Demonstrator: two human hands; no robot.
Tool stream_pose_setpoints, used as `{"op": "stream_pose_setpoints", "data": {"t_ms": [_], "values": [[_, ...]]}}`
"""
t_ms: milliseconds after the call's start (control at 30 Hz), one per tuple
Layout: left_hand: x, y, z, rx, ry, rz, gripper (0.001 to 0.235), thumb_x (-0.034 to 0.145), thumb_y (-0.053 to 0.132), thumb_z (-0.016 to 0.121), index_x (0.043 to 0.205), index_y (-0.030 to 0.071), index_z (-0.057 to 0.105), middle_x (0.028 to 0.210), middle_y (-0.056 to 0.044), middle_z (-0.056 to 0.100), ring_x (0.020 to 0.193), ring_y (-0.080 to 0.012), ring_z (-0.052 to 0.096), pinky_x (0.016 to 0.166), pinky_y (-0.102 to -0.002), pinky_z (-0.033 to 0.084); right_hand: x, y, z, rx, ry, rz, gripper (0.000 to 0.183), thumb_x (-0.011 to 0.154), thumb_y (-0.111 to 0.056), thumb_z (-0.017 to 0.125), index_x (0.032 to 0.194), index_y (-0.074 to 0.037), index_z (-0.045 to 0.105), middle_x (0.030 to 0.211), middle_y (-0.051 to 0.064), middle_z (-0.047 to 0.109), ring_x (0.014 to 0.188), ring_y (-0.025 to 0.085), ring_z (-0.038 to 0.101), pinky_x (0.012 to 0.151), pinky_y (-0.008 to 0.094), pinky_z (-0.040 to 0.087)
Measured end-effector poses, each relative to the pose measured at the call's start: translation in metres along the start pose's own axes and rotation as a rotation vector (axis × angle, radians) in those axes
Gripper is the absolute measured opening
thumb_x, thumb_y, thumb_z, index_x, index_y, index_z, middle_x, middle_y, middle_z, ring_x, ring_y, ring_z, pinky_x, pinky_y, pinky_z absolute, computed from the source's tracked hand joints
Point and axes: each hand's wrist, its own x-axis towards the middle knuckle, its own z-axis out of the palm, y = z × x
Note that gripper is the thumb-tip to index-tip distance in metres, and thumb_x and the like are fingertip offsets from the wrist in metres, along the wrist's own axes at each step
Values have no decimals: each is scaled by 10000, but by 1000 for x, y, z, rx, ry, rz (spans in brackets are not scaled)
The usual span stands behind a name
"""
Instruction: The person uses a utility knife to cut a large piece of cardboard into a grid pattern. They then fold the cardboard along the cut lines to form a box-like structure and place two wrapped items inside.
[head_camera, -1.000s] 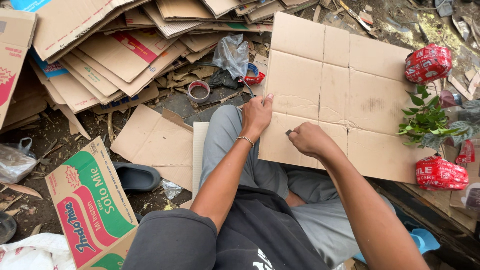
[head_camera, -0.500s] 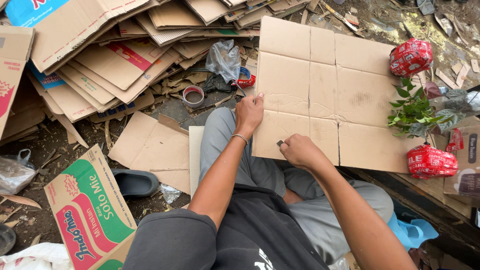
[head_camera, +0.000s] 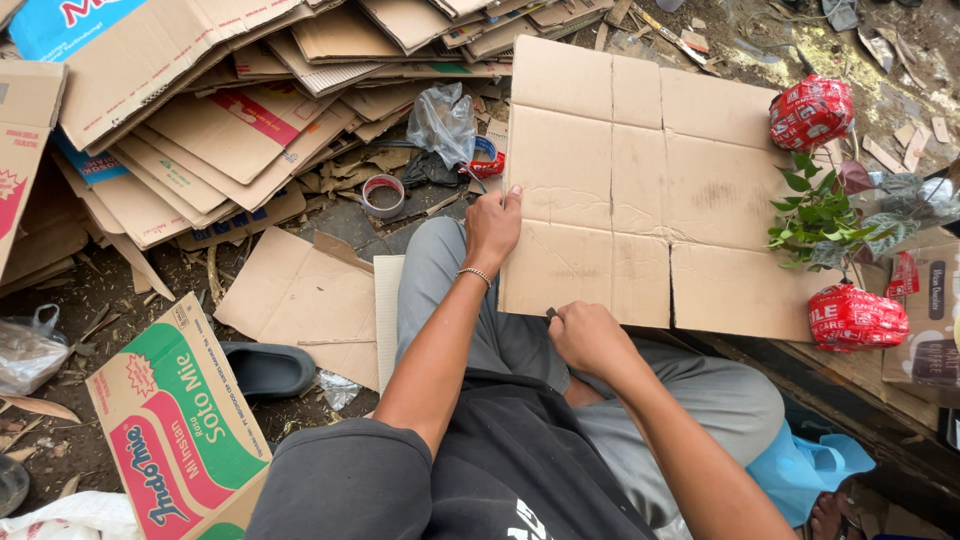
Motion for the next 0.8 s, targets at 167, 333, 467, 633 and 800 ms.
{"op": "stream_pose_setpoints", "data": {"t_ms": [167, 333, 467, 633, 800], "values": [[3, -2, 0, -48, 10, 43, 513, 952, 429, 608, 697, -15, 636, 774, -297, 658, 774, -485, 652, 702, -545, 492, -47, -22, -3, 69, -213, -4, 310, 902, -251, 553, 827, -15, 739, 878, 273, 706, 878, 461, 678, 843, 532, 524], [3, -3, -7, -108, -71, -17, 531, 953, 450, 610, 720, -28, 627, 748, -284, 658, 748, -463, 659, 684, -516, 498, -27, -8, -60, 156, -15, 62, 329, 912, -290, 582, 819, -1, 706, 839, 265, 698, 831, 451, 678, 773, 518, 535], [2, -1, -4, -112, -95, -9, 536, 968, 448, 602, 731, -32, 638, 744, -271, 663, 740, -442, 667, 681, -504, 497, 36, -2, -84, 90, 146, 62, 356, 968, -303, 555, 877, 7, 702, 887, 267, 690, 876, 485, 643, 791, 558, 496], [-1, -1, -6, -169, -125, -77, 497, 974, 430, 594, 783, -25, 656, 739, -247, 666, 699, -408, 673, 668, -470, 508, 81, -5, -76, 120, 191, 124, 351, 975, -294, 536, 908, 5, 707, 890, 281, 692, 881, 485, 653, 815, 554, 500], [-1, 5, -10, -214, -141, -79, 458, 971, 430, 572, 848, 9, 704, 731, -216, 692, 701, -371, 696, 663, -441, 518, 90, -4, -63, 112, 132, 121, 359, 980, -289, 528, 909, 10, 712, 893, 286, 695, 883, 484, 658, 839, 550, 504]]}}
